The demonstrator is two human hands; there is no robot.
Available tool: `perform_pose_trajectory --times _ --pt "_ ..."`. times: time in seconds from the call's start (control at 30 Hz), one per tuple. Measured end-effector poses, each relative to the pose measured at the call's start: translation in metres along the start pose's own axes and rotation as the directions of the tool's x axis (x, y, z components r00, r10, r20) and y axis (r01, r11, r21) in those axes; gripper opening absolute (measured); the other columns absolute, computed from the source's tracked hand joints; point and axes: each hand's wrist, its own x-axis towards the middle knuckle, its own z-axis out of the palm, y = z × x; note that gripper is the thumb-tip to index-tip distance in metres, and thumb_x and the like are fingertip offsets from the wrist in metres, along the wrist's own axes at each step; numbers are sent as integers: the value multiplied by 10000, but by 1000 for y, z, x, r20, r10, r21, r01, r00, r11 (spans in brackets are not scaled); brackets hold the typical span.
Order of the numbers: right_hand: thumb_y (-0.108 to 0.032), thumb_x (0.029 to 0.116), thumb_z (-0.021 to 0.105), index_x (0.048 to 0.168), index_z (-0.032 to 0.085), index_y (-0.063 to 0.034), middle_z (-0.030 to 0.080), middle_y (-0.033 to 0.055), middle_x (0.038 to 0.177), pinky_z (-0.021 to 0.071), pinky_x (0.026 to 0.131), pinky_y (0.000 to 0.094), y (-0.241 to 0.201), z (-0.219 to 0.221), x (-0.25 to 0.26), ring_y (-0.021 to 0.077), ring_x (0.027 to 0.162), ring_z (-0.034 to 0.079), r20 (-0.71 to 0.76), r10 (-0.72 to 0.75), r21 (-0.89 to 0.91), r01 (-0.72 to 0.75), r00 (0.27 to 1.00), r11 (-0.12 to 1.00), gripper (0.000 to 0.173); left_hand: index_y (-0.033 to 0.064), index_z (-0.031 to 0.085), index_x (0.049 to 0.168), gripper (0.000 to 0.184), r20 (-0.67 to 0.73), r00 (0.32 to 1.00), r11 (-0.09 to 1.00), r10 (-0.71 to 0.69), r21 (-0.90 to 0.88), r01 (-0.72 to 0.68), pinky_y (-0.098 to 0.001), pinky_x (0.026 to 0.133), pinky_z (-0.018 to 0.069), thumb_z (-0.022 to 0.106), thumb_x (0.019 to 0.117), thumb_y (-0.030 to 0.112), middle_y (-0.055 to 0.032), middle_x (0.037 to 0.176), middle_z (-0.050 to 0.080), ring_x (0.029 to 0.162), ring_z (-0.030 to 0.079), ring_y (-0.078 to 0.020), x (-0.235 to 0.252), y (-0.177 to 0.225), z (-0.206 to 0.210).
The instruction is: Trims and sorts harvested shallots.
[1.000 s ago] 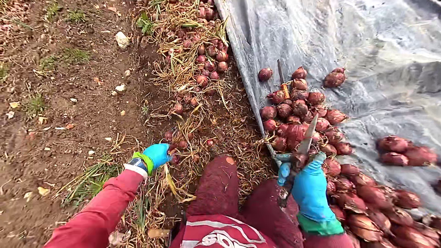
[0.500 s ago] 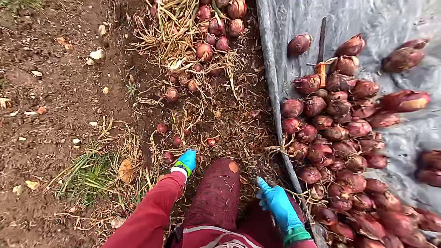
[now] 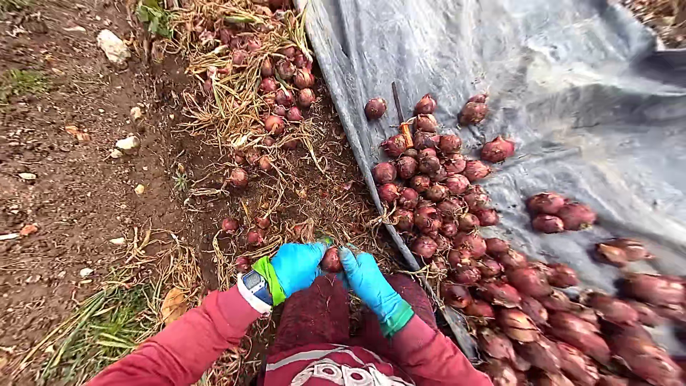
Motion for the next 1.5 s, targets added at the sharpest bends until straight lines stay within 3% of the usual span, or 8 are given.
perform_pose_trajectory --times 0.17,0.4,0.63,0.73,0.93,1.1,1.23,1.5 --pt "-719 1020 184 907 709 -61 600 94 577 524 446 385 5 -23 -63 212 445 565 -98 -7 147 21 995 989 850 159 745 1033 423 -195 972 989 -128 -98 111 -580 857 556 558 1034 538 -74 955 747 940 719 -281 -35 6 2" --pt "-900 879 208 803 670 -120 609 44 591 523 462 357 23 -31 -101 179 472 582 5 -104 32 104 995 994 911 175 724 1117 361 12 999 999 45 25 -45 -607 867 550 493 1074 449 -82 1039 742 1012 710 -304 -46 92 20" --pt "-677 1032 69 977 665 -35 604 102 591 545 431 400 62 -79 -78 228 444 585 -343 163 310 -52 925 949 878 176 713 1273 431 -202 782 794 -589 -327 513 -673 967 520 572 1014 490 -156 1199 735 1158 687 -377 91 -105 21" --pt "-627 1053 96 978 670 -22 625 91 609 555 442 383 88 -68 -66 221 468 606 -263 277 344 -179 924 922 837 172 681 1321 595 -10 831 806 -556 -248 537 -646 987 534 756 862 543 -148 1246 715 1177 679 -359 146 -127 75" --pt "-598 1071 102 1008 686 -17 616 102 608 546 435 390 103 -49 -23 226 454 587 -155 449 407 -357 880 841 826 65 546 1428 836 181 550 391 -815 -529 753 -610 998 544 748 840 623 -204 1248 702 1167 689 -364 200 -120 151" --pt "-610 1059 37 940 649 -7 626 121 618 558 471 391 90 -42 36 239 488 616 -17 494 434 -438 869 787 867 67 678 1216 353 107 802 564 -588 -656 501 -570 808 601 674 1004 349 -183 1010 732 846 729 -327 175 -117 100" --pt "-706 1018 186 1025 683 -19 639 100 661 580 518 372 68 -23 61 211 527 632 137 284 451 -315 949 835 849 125 723 1146 307 4 961 929 -276 -255 268 -623 898 560 592 1048 385 -123 1084 744 1030 719 -334 115 -54 26" --pt "-728 1012 151 842 663 -56 593 69 571 531 442 350 14 -34 -10 179 443 576 94 46 359 -77 994 930 862 216 738 979 362 15 989 987 147 68 -148 -525 759 564 500 1065 475 -2 902 730 859 708 -204 32 -2 -26"
